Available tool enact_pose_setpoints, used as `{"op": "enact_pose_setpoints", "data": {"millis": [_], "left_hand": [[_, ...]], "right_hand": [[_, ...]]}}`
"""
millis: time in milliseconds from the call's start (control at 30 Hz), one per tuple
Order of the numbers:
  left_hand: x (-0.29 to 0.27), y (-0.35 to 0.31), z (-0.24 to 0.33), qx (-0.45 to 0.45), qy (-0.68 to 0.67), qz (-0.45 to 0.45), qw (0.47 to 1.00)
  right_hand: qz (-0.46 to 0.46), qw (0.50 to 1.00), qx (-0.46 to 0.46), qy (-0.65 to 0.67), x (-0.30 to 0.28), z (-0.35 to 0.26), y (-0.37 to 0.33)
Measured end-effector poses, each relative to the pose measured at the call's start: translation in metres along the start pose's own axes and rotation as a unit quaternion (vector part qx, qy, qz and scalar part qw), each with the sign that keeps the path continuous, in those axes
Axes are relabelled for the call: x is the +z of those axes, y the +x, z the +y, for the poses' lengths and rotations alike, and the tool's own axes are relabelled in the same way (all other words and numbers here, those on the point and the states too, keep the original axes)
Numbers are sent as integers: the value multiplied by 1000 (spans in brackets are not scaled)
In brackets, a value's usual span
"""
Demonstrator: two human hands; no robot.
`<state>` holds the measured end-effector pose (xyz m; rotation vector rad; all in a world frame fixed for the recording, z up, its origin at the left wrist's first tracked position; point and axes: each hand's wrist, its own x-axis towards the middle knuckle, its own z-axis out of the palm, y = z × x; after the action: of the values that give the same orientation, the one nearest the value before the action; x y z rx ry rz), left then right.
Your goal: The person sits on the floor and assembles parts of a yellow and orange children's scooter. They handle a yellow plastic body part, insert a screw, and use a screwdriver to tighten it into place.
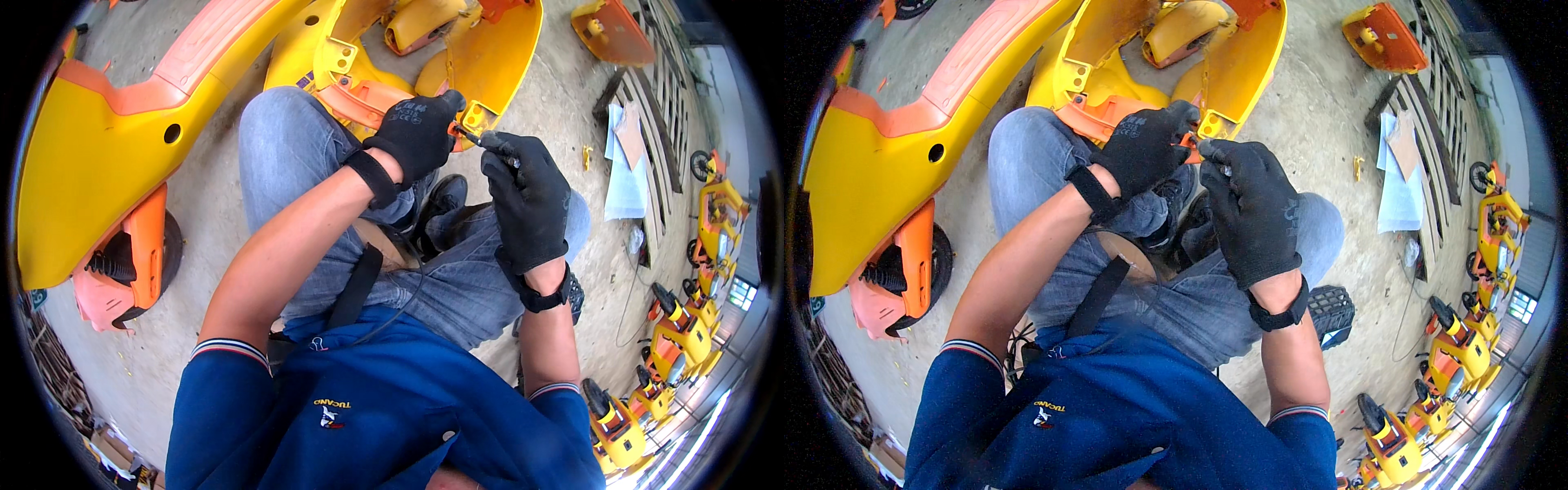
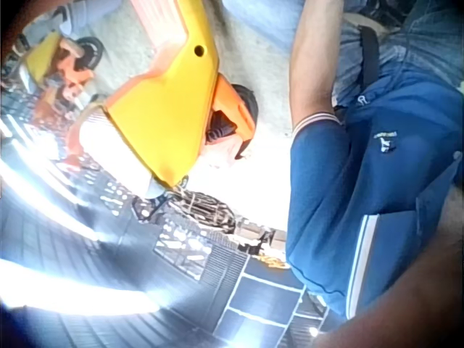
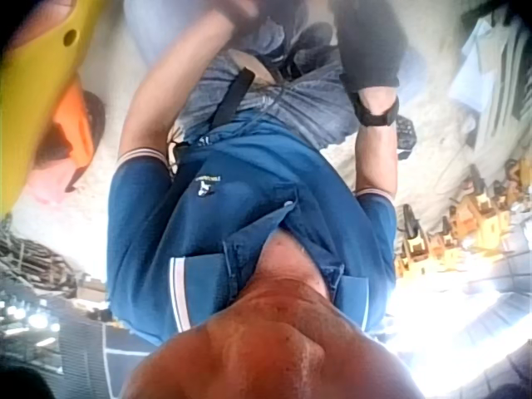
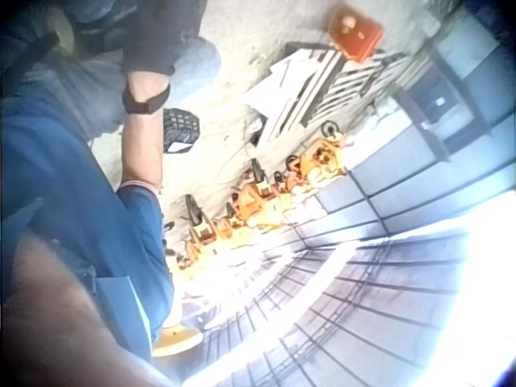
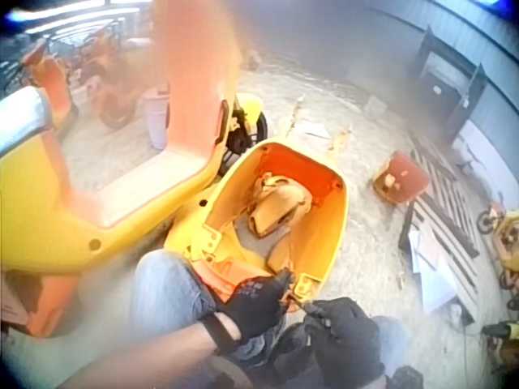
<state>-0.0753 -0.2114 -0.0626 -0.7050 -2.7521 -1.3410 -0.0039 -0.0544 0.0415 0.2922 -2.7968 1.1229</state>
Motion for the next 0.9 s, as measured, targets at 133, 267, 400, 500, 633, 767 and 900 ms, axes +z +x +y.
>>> {"op": "enact_pose_setpoints", "data": {"millis": [133,267,400,500,633,767,900], "left_hand": [[1,0,0,0,12,3,1000],[2,-1,1,4,19,12,1000],[1,-1,-1,6,-1,15,1000],[2,-1,-1,-4,-10,9,1000],[1,-1,0,-15,-4,0,1000],[-1,-2,1,-20,-3,1,1000],[-1,-2,0,-18,-1,-4,1000]], "right_hand": [[-10,998,-20,-65,-1,0,0],[-27,995,26,-97,1,-3,1],[8,999,48,-24,2,-11,1],[-2,999,11,-47,-7,-18,-2],[-24,995,-10,-96,-13,-23,-7],[-8,991,7,-135,-12,-25,-5],[1,991,6,-135,-11,-29,-3]]}}
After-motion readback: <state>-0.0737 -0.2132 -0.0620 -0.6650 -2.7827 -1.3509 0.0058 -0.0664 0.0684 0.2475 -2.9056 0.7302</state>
